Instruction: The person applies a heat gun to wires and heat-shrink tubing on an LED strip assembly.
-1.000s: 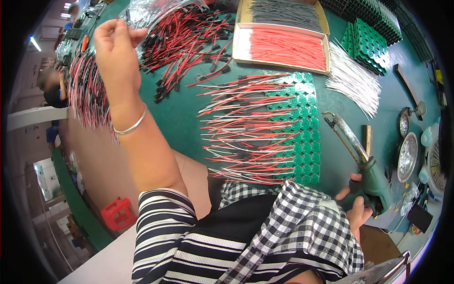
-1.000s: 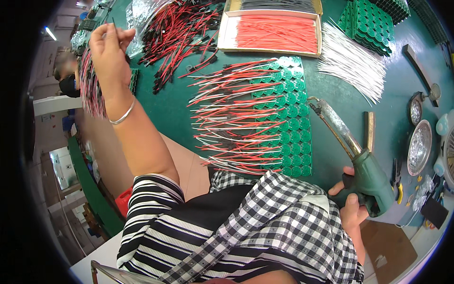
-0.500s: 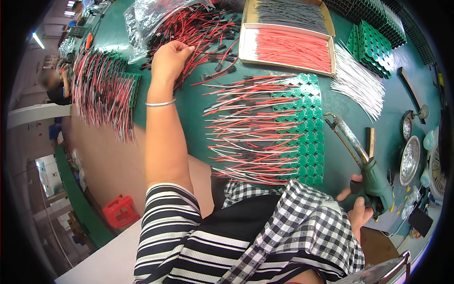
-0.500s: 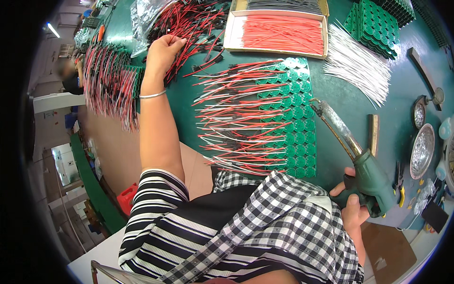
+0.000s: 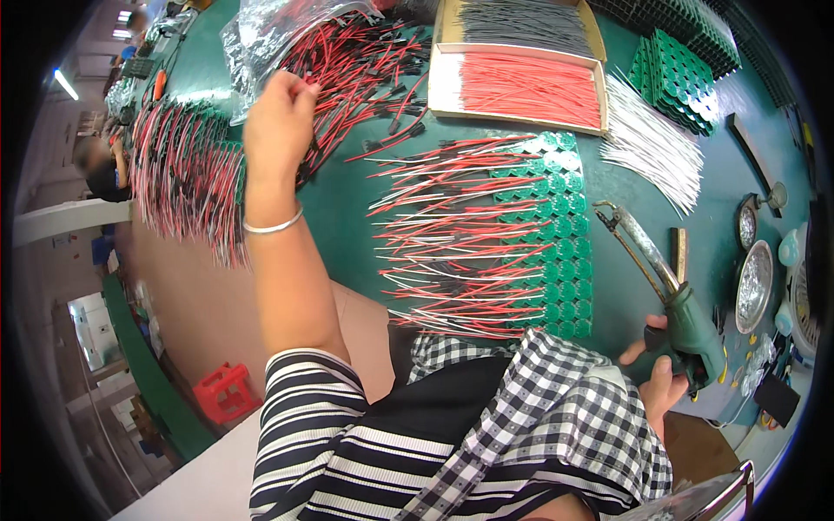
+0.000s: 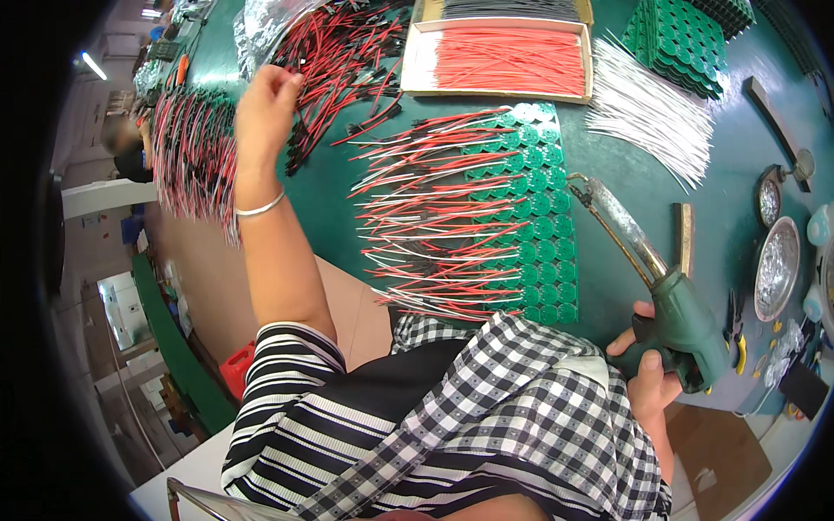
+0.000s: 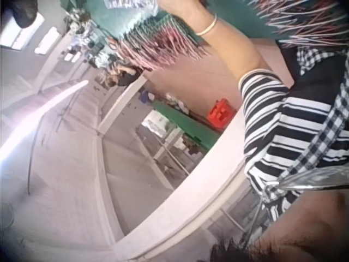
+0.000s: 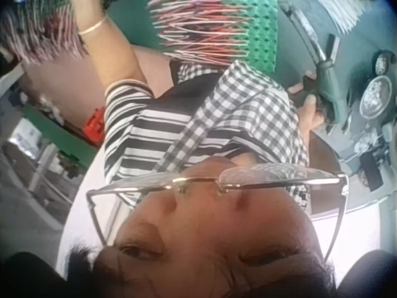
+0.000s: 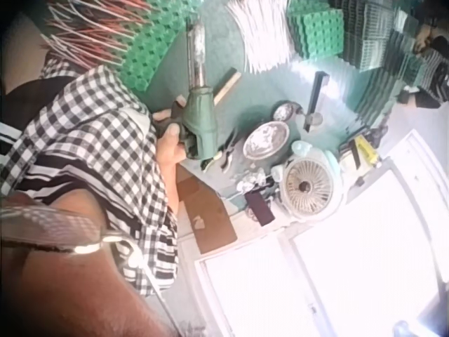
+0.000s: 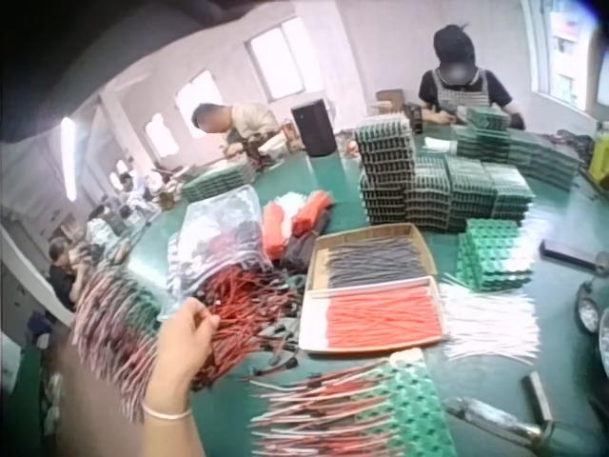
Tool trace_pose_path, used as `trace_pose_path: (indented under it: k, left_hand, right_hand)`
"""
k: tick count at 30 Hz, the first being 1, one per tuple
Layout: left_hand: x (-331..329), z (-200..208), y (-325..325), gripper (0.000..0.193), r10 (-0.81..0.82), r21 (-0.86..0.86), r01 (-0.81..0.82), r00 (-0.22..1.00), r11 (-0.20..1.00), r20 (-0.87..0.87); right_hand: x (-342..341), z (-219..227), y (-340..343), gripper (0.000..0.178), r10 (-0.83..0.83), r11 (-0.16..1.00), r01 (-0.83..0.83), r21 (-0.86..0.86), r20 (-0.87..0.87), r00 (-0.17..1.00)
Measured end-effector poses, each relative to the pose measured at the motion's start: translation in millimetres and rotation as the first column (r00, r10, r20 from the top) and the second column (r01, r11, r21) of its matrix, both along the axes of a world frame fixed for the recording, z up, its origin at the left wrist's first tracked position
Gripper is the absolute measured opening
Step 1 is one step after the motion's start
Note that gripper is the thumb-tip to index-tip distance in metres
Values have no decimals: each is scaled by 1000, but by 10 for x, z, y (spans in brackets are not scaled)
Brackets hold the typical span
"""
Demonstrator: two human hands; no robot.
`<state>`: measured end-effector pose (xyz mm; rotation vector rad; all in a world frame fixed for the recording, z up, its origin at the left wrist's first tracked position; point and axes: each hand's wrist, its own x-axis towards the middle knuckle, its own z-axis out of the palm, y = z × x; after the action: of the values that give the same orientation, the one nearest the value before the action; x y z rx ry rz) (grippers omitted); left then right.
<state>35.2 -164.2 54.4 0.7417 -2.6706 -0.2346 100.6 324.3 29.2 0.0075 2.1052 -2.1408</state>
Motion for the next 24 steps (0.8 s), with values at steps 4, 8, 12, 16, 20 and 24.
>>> trace_pose_path:
  k: [4,8,12,16,20,24]
  left_hand:
    - [-23,465,404,24,-10,-306,-27,993,952,-118]
    - [7,466,1122,9,-357,-185,347,934,919,-21]
    - [322,186,1763,19,-786,196,766,617,613,46]
    - [435,16,2065,17,-750,270,724,661,635,-10]
    - [485,-178,2165,13,-736,176,739,671,651,-92]
    - [533,-220,2219,17,-737,106,742,670,661,-91]
  right_hand:
    - [20,4,26,62,49,998,-47,-50,34,998]
    - [17,-40,142,60,161,986,-160,-35,35,986]
    - [80,-24,296,53,259,966,-259,23,13,966]
    - [140,92,461,54,365,911,-374,175,86,927]
    - [200,87,498,51,395,895,-408,177,109,912]
    - [187,88,425,35,352,894,-376,244,138,926]
